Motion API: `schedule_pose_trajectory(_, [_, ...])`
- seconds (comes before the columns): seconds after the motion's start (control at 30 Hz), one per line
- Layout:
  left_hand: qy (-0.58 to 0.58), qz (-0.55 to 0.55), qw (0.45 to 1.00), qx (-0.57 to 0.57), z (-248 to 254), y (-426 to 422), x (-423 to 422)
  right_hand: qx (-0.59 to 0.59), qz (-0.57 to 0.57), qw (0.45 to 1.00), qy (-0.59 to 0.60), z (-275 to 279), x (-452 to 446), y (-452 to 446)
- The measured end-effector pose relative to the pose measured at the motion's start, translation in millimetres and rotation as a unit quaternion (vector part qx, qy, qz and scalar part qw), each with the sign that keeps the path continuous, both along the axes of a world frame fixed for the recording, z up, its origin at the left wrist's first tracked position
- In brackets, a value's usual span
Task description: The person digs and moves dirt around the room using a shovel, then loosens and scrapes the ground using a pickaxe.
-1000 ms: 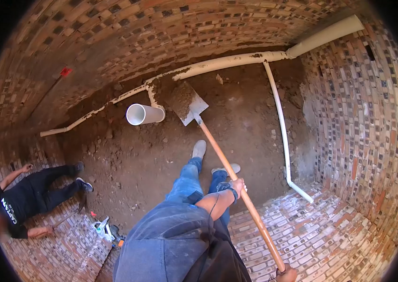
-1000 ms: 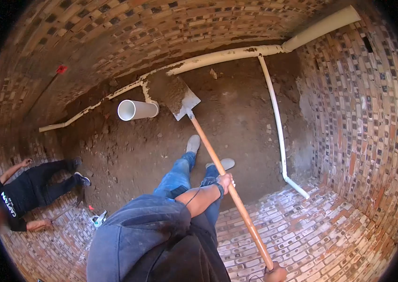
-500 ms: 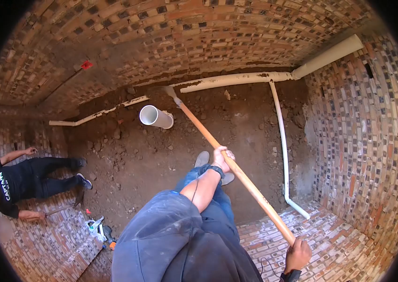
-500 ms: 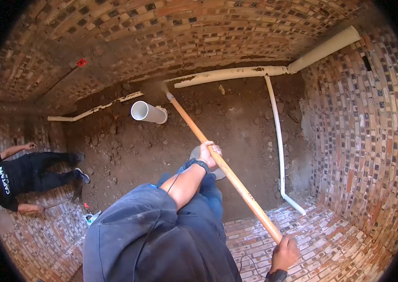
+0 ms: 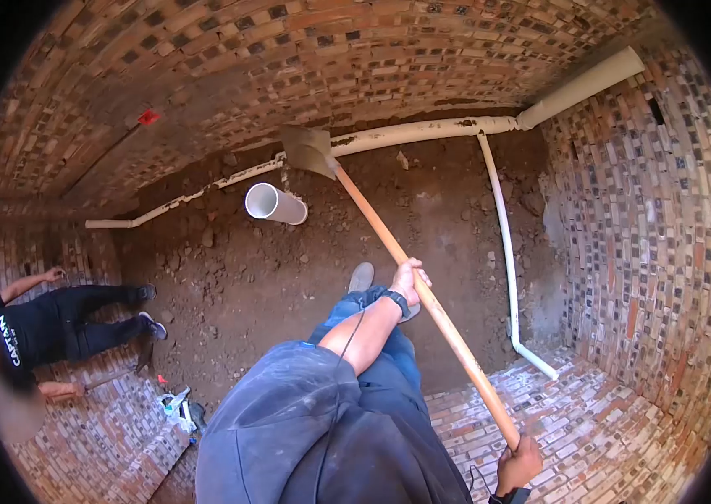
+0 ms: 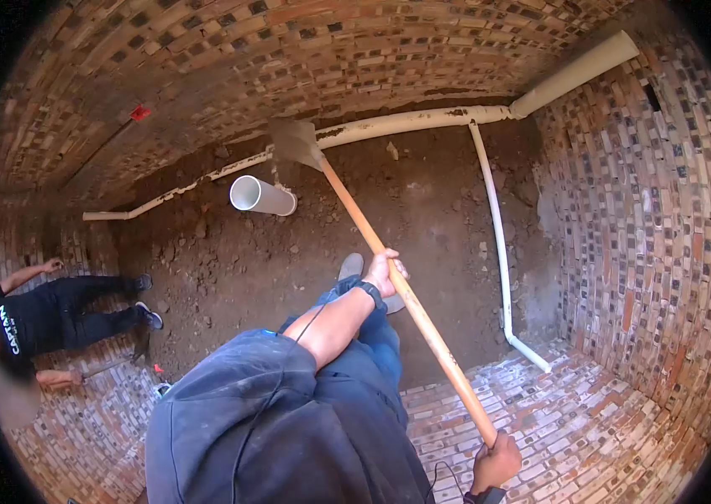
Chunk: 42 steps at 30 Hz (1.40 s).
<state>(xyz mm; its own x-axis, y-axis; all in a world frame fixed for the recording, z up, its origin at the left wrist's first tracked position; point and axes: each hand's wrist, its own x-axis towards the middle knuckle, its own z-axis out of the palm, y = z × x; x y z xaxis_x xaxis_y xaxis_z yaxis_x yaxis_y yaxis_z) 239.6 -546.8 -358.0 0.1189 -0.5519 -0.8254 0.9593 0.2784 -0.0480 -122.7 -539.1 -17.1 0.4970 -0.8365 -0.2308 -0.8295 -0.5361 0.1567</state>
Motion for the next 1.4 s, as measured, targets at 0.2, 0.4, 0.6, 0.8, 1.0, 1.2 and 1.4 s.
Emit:
schedule_pose_trajectory(0.2, [0.081,-0.021,0.987,-0.139,1,4,-24,0.026,-0.083,0.996,0.026,17,-15,1])
schedule_pose_trajectory(0.4, [-0.014,-0.058,0.998,0.009,-1,14,4,0.074,-0.045,0.993,0.083,3,-3,-8])
schedule_pose_trajectory(0.6, [-0.047,-0.084,0.991,0.091,-2,25,-6,0.047,-0.037,0.996,0.069,7,4,20])
schedule_pose_trajectory(0.8, [-0.049,-0.162,0.978,0.118,4,18,-46,0.102,-0.131,0.983,0.077,9,-31,38])
schedule_pose_trajectory(1.0, [0.030,-0.159,0.987,0.013,61,-19,-72,0.137,-0.188,0.965,-0.118,101,-55,-22])
schedule_pose_trajectory(1.2, [0.113,-0.148,0.968,-0.165,103,-55,-42,-0.121,-0.210,0.932,-0.269,178,-35,-57])
schedule_pose_trajectory(1.4, [0.118,-0.185,0.938,-0.270,135,-92,-34,0.188,0.100,0.528,-0.822,147,113,-96])
